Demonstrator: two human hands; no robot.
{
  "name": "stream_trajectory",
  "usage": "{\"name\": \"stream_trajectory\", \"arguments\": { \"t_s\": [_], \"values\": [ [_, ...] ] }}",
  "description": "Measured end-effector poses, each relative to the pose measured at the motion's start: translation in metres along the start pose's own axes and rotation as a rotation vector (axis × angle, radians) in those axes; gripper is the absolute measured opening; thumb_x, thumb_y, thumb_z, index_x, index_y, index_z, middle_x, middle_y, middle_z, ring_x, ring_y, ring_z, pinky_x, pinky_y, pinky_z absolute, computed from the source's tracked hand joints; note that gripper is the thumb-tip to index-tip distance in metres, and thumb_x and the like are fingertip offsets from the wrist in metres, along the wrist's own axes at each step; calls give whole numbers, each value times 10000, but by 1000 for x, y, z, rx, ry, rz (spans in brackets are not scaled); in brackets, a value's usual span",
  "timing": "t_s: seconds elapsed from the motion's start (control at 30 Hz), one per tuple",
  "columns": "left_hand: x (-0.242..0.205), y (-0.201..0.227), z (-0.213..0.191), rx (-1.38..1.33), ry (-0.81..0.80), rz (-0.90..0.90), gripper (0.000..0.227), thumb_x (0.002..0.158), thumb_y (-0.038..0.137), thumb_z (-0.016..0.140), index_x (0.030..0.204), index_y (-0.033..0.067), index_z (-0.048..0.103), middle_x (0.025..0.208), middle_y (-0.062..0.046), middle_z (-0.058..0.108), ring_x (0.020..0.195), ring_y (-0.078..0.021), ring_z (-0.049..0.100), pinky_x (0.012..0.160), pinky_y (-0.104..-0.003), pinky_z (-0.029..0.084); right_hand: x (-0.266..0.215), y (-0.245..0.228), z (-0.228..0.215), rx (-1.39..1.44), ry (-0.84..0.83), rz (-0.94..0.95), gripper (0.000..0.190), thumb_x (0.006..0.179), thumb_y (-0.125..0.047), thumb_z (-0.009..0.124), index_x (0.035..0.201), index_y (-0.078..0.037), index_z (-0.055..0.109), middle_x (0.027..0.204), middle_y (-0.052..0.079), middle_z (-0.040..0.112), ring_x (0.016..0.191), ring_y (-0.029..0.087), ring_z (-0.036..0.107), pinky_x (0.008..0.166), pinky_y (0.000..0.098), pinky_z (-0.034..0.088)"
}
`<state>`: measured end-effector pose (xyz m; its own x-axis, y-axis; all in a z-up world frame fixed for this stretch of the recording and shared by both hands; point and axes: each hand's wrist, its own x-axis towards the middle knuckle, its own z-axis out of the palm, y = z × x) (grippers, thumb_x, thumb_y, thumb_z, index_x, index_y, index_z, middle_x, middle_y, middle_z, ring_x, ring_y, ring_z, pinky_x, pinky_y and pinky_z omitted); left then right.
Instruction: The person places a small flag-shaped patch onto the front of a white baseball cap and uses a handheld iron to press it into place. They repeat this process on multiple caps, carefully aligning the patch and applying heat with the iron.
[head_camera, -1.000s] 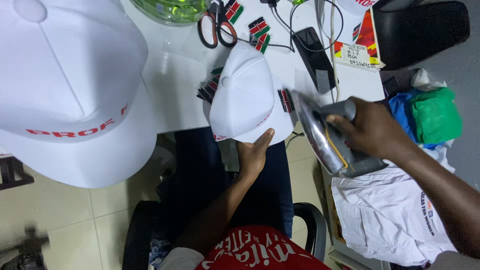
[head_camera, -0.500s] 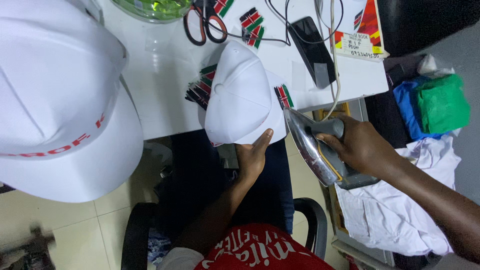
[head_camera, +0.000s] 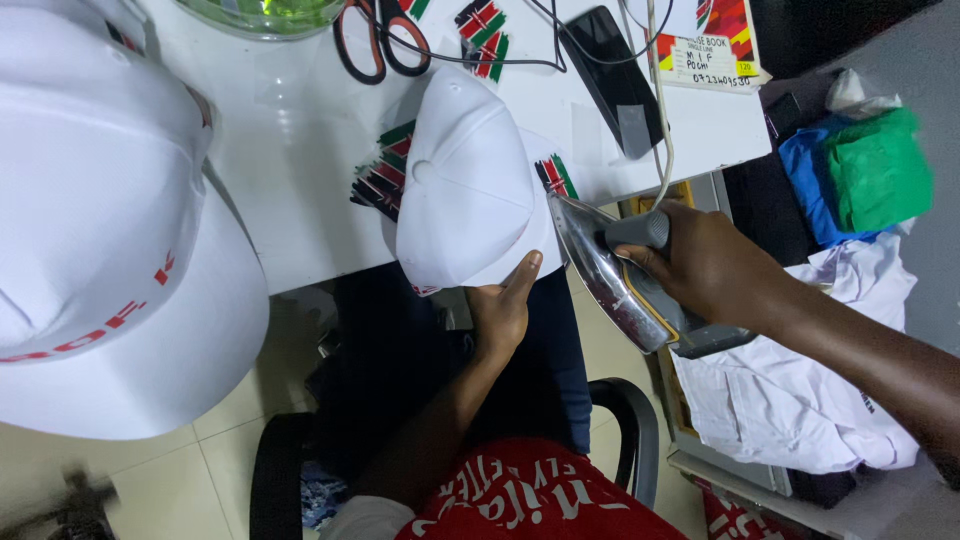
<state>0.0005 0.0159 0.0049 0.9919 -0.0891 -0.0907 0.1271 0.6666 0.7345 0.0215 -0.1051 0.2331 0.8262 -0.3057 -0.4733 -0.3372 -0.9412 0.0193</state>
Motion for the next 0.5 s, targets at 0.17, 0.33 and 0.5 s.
{"name": "stream_trajectory", "arguments": {
  "t_s": [0.17,0.33,0.5],
  "values": [
    [-1,-9,-1,8,15,-7,459,888,98,778,1287,-16,583,1239,-172,642,1257,-288,563,1056,-478,475,-2,-28,-12,18,15,6,404,985,-330,655,964,72,622,760,326,694,781,489,718,534,461,574],
    [-1,-21,-4,-15,-1,-15,456,890,99,775,1281,-11,567,1207,-157,636,1237,-268,570,1059,-473,463,11,-20,-7,7,33,-20,429,964,-326,694,934,94,614,793,362,680,810,519,705,547,526,558],
    [-4,-33,-4,-41,-1,-37,516,887,88,769,1335,-7,533,1224,-114,601,1272,-239,518,1072,-462,432,18,-19,-13,3,12,-28,348,999,-267,642,922,71,608,722,299,685,737,447,732,524,439,560]
  ]
}}
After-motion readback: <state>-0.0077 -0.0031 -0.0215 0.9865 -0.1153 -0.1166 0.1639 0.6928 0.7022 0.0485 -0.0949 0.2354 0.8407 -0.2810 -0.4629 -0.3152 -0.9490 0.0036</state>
